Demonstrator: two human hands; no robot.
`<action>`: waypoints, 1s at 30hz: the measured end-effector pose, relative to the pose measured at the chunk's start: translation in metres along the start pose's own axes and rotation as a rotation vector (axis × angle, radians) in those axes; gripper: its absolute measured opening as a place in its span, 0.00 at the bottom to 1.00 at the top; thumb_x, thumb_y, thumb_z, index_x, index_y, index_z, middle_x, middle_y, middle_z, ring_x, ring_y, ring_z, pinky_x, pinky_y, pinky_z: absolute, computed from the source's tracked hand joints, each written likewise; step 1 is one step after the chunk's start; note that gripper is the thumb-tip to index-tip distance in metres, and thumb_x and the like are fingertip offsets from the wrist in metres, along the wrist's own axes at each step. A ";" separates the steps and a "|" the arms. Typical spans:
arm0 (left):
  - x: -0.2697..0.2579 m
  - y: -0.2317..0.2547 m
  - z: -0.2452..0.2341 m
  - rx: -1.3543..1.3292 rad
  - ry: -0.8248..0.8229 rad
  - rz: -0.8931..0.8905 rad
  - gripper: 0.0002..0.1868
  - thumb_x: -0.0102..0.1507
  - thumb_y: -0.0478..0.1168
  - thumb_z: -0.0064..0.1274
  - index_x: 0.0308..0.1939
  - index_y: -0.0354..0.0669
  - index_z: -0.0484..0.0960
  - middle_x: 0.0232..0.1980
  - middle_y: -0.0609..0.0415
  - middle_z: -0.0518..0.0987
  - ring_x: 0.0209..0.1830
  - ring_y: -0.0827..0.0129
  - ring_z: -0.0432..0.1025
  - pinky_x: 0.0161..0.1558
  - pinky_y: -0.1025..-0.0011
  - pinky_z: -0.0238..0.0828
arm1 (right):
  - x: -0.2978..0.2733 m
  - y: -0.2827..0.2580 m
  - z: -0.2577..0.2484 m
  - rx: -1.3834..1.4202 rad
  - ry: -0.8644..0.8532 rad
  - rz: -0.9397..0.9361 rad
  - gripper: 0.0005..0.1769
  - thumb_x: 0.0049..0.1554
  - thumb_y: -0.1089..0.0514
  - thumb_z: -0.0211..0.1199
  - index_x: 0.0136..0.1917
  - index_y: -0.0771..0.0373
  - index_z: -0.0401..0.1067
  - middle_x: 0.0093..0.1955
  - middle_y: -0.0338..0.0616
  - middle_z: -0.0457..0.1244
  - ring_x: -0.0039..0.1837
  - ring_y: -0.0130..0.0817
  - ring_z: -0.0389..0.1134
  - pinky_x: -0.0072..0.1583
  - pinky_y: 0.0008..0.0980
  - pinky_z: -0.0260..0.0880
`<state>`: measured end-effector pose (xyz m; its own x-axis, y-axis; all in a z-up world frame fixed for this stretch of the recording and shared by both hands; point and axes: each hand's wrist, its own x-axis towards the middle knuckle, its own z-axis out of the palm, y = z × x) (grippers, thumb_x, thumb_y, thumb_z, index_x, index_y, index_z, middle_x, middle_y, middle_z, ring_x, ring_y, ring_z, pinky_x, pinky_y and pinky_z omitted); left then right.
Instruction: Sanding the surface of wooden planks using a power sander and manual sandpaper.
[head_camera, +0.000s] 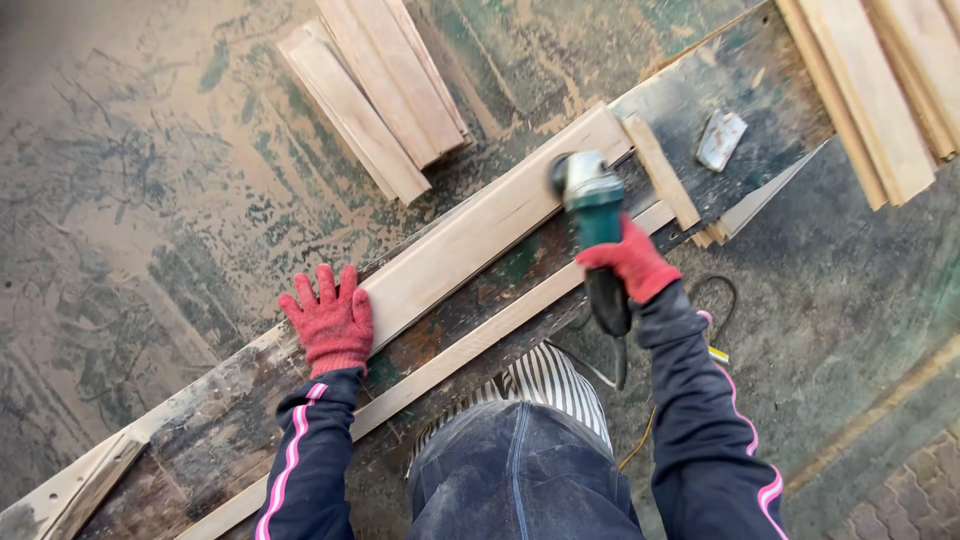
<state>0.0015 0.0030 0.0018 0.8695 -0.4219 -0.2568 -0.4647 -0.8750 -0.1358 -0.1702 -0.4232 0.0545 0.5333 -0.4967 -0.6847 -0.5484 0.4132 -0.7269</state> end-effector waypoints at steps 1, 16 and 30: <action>-0.003 -0.002 -0.003 0.002 0.020 0.005 0.31 0.73 0.62 0.20 0.75 0.69 0.66 0.79 0.51 0.67 0.82 0.44 0.50 0.76 0.37 0.35 | -0.005 -0.009 -0.010 0.009 0.003 -0.018 0.40 0.26 0.71 0.77 0.54 0.56 0.72 0.42 0.45 0.70 0.46 0.42 0.74 0.48 0.38 0.75; -0.011 0.420 -0.136 -1.760 -0.246 0.283 0.29 0.64 0.35 0.58 0.70 0.34 0.73 0.73 0.36 0.71 0.74 0.49 0.64 0.73 0.52 0.57 | -0.074 0.012 -0.220 0.719 -0.347 -0.351 0.40 0.36 0.61 0.71 0.61 0.80 0.70 0.43 0.77 0.68 0.42 0.71 0.74 0.41 0.61 0.78; -0.003 0.599 -0.203 -1.762 -1.430 0.534 0.09 0.56 0.32 0.66 0.38 0.38 0.82 0.13 0.53 0.71 0.08 0.69 0.72 0.09 0.76 0.72 | -0.034 0.083 -0.288 1.212 -1.021 -0.432 0.48 0.30 0.42 0.79 0.54 0.79 0.69 0.44 0.77 0.64 0.43 0.78 0.67 0.42 0.69 0.72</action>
<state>-0.2453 -0.5682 0.1157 -0.2271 -0.9107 -0.3450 0.6927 -0.4001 0.6001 -0.4195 -0.5922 0.0322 0.9516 -0.2517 0.1762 0.2773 0.9506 -0.1394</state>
